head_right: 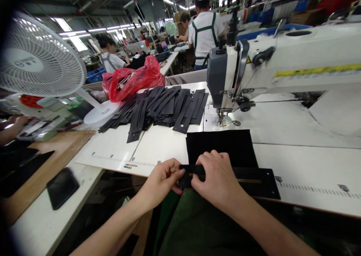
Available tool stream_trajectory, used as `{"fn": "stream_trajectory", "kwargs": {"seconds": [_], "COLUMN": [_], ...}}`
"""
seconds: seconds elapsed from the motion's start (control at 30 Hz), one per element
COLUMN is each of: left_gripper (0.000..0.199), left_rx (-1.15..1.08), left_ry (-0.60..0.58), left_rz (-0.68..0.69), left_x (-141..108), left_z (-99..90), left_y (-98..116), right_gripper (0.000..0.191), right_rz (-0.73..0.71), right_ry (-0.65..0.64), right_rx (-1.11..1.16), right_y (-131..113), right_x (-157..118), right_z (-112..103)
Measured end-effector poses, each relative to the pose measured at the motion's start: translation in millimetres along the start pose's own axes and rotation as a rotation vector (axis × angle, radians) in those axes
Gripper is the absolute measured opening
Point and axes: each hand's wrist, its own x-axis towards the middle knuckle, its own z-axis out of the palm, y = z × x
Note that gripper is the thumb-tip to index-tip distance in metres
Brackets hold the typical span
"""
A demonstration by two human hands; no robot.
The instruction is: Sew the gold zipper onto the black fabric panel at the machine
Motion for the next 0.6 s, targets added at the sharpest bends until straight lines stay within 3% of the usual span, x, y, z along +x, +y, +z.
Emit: {"fn": "stream_trajectory", "kwargs": {"seconds": [0.4, 0.5, 0.6], "left_gripper": [0.028, 0.030, 0.032], "left_rx": [-0.010, -0.023, -0.020], "left_ry": [-0.018, -0.026, -0.029], "left_rz": [-0.005, -0.003, 0.032], "left_x": [-0.3, -0.3, -2.0], "left_z": [0.3, -1.2, -1.3], "left_y": [-1.3, -1.9, -2.1], "right_gripper": [0.005, 0.008, 0.021], "right_rz": [-0.037, -0.055, -0.068], "right_ry": [-0.002, -0.018, 0.120], "right_rx": [0.014, 0.107, 0.087], "right_y": [2.3, 15.4, 38.8], "right_x": [-1.6, -12.0, -34.0], "right_z": [-4.4, -15.9, -27.9]}}
